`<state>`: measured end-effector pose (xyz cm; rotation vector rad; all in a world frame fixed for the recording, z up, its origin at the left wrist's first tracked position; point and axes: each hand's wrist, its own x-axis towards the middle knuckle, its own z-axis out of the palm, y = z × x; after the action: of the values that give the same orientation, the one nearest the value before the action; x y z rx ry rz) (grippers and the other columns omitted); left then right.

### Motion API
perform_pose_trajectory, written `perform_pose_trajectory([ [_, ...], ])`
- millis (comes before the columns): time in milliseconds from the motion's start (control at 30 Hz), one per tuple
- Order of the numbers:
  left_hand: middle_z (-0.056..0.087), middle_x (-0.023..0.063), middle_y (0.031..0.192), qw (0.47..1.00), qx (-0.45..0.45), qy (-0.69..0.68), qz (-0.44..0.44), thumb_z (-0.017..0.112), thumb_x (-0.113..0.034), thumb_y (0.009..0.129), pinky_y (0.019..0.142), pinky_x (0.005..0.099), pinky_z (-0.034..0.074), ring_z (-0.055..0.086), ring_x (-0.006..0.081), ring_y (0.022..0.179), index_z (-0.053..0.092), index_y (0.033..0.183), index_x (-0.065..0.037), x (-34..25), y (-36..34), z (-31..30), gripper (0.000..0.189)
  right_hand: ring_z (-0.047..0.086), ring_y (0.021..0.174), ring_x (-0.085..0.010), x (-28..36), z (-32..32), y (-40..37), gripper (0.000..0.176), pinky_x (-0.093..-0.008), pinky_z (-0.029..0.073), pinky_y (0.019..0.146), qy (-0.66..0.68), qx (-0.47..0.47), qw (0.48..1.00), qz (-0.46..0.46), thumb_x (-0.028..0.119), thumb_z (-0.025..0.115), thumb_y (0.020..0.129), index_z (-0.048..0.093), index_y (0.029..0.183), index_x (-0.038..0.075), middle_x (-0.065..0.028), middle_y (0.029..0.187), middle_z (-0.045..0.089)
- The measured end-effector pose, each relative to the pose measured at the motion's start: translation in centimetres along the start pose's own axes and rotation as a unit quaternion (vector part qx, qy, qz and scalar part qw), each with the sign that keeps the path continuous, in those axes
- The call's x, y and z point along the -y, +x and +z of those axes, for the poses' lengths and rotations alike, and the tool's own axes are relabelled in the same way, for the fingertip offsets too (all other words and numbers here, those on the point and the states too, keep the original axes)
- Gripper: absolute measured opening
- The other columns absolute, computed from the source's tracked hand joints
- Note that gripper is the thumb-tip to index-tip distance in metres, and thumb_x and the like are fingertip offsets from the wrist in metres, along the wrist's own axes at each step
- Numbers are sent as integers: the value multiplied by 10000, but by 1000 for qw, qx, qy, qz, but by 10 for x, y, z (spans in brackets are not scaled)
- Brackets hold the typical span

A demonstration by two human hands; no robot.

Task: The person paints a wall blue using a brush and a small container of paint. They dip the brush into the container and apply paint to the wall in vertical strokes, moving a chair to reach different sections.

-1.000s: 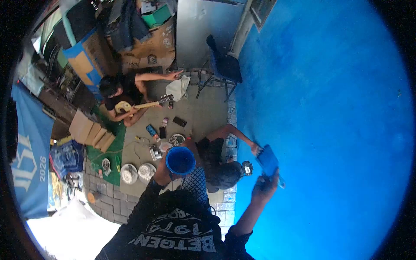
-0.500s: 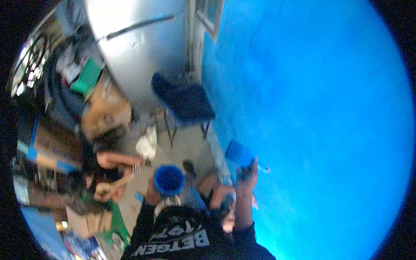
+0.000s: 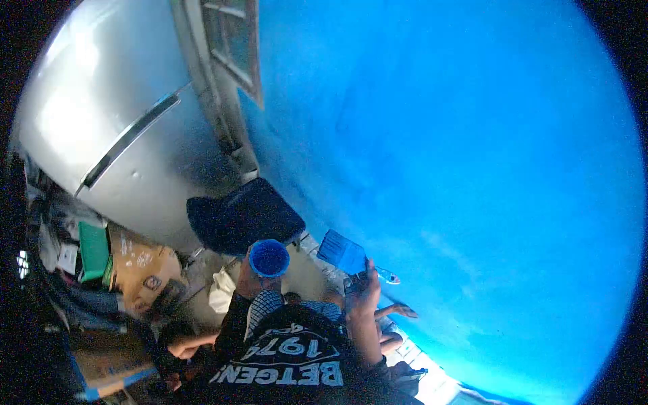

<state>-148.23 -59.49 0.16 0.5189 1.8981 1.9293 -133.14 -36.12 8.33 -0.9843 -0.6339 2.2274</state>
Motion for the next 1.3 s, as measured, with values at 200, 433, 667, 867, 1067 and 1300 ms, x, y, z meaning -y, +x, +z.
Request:
perform_pose_trajectory([
  [200,645,112,1198,978,113,126,122,972,-234,616,939,375,517,649,219,1097,495,1300,-47,-39,84,-6,854,530,691,-116,-2,30,12,308,-313,403,597,58,-19,985,-161,335,586,988,632,1226,146,42,784,566],
  [433,622,132,1246,949,252,5,192,974,-260,614,973,396,508,614,253,1167,502,1311,-28,-53,151,11,873,652,817,-164,-30,89,2,289,-349,488,614,-69,-30,974,-212,271,603,984,639,1177,59,-24,989,674],
  [667,613,161,1251,964,248,-31,92,981,-366,575,970,433,517,613,294,1175,503,1327,-22,-38,168,-18,956,588,922,-152,-74,103,29,314,-303,473,695,136,-50,977,-154,305,623,974,635,1210,99,-6,1082,636],
  [867,607,173,1236,950,216,83,208,975,-368,572,977,456,501,614,341,1156,509,1316,-24,-42,192,-45,942,581,762,-160,-73,137,25,293,-332,464,593,-137,-164,946,-244,263,710,925,660,1078,18,-46,913,629],
  [1067,558,185,1294,955,239,53,166,969,-359,581,1004,464,477,566,362,1199,483,1353,-23,-31,216,-63,973,641,699,-144,-68,187,17,168,-273,537,614,-336,-16,883,-327,37,749,873,648,953,-71,-110,920,689],
  [1300,556,190,1294,939,245,106,216,942,-365,611,1042,479,437,552,392,1203,480,1357,-18,-23,224,-77,944,730,803,-173,-98,216,25,213,-297,564,717,-595,138,696,-379,75,823,794,738,981,16,-104,930,749],
])
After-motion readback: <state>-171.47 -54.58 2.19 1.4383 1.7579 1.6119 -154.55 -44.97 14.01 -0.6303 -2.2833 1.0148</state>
